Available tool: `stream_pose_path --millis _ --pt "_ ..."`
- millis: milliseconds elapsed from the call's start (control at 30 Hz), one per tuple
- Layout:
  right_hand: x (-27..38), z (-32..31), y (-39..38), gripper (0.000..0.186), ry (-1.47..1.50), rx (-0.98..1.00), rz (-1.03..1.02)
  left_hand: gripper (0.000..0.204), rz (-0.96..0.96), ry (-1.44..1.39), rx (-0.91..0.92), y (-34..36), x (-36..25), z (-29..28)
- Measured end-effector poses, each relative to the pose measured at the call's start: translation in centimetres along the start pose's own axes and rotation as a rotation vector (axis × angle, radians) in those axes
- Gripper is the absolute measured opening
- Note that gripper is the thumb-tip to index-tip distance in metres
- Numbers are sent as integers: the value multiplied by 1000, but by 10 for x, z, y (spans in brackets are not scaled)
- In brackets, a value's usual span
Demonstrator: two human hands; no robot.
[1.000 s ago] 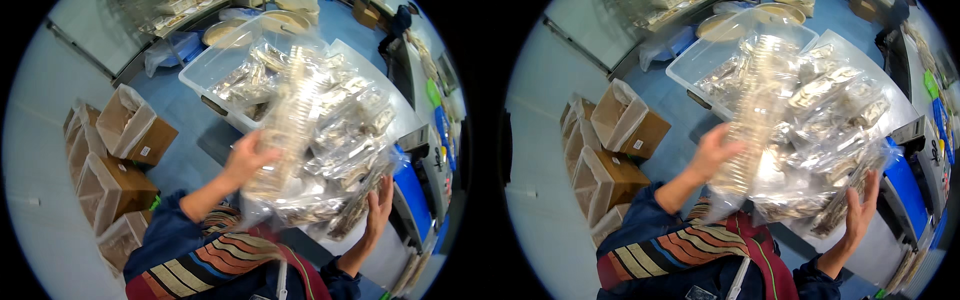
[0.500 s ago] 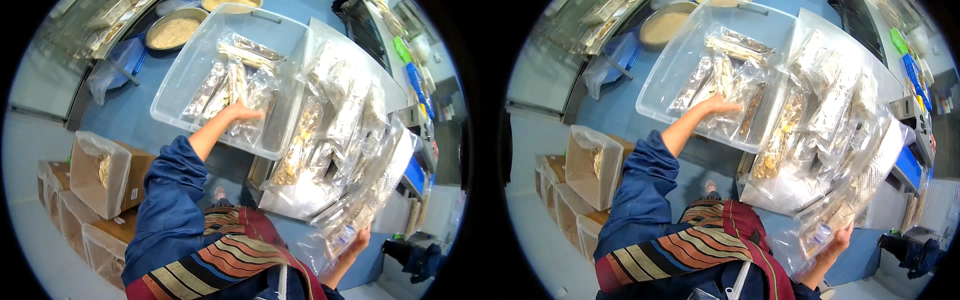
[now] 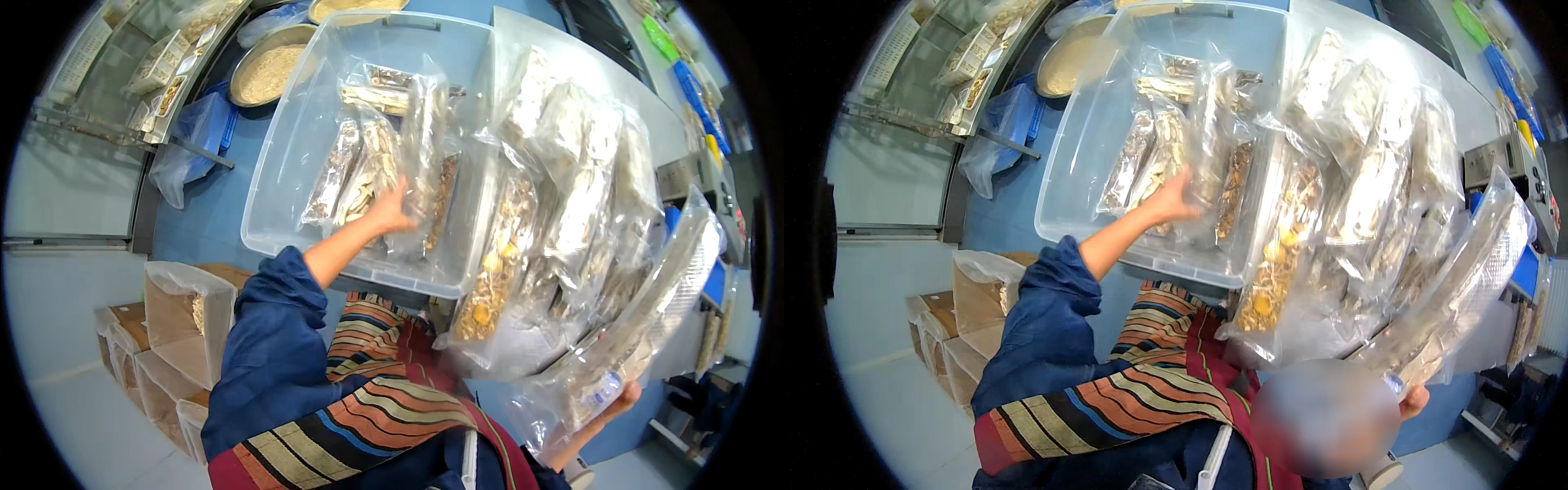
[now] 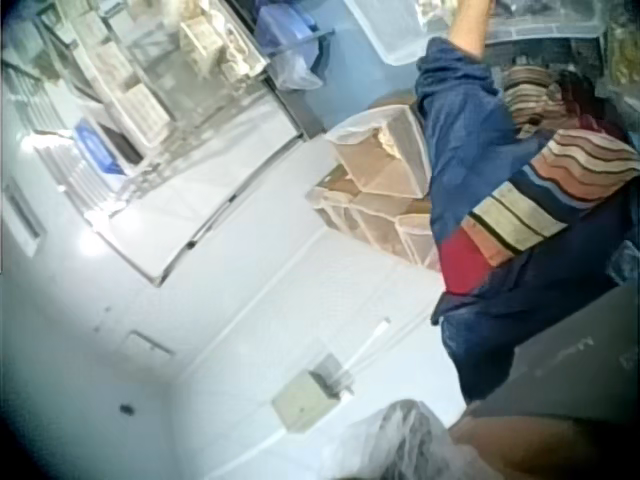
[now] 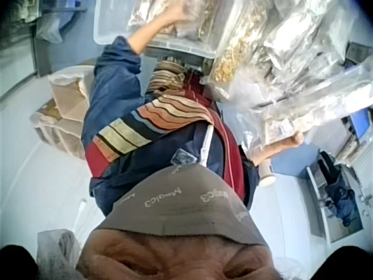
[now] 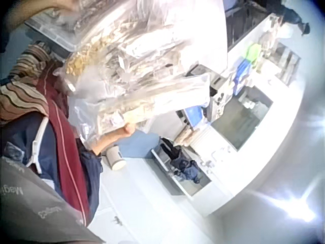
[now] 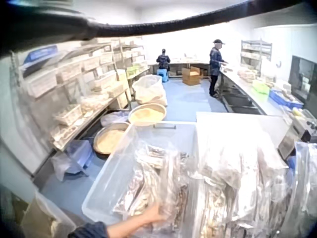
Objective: The person places dried food items into clear plastic bags and seals them using a heat-sealing machine. They handle various dried goods, including white strips and yellow pieces, placing them into bags and arranging the sealed packages into a large plastic bin.
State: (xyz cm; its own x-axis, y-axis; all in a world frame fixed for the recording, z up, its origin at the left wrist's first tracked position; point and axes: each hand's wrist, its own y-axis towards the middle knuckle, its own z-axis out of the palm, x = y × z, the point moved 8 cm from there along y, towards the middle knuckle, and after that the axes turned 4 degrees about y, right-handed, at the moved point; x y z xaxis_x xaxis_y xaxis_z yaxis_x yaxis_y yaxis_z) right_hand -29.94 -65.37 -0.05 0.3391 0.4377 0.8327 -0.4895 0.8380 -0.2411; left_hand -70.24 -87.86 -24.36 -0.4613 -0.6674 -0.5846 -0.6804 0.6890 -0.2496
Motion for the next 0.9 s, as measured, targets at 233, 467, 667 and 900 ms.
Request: stream_pose_path --millis 233,467,667,900 --pt "-14 27 3 88 -71 -97 -110 109 -663 -329 -324 58 114 -11" --pt "-71 99 0 88 -212 -177 -96 112 -560 -216 -183 93 96 -4" --pt "-107 189 55 94 -532 -35 -40 108 -239 36 74 74 80 56" --pt "-201 432 181 88 -1356 637 -477 92 -171 -164 -7 78 109 14"
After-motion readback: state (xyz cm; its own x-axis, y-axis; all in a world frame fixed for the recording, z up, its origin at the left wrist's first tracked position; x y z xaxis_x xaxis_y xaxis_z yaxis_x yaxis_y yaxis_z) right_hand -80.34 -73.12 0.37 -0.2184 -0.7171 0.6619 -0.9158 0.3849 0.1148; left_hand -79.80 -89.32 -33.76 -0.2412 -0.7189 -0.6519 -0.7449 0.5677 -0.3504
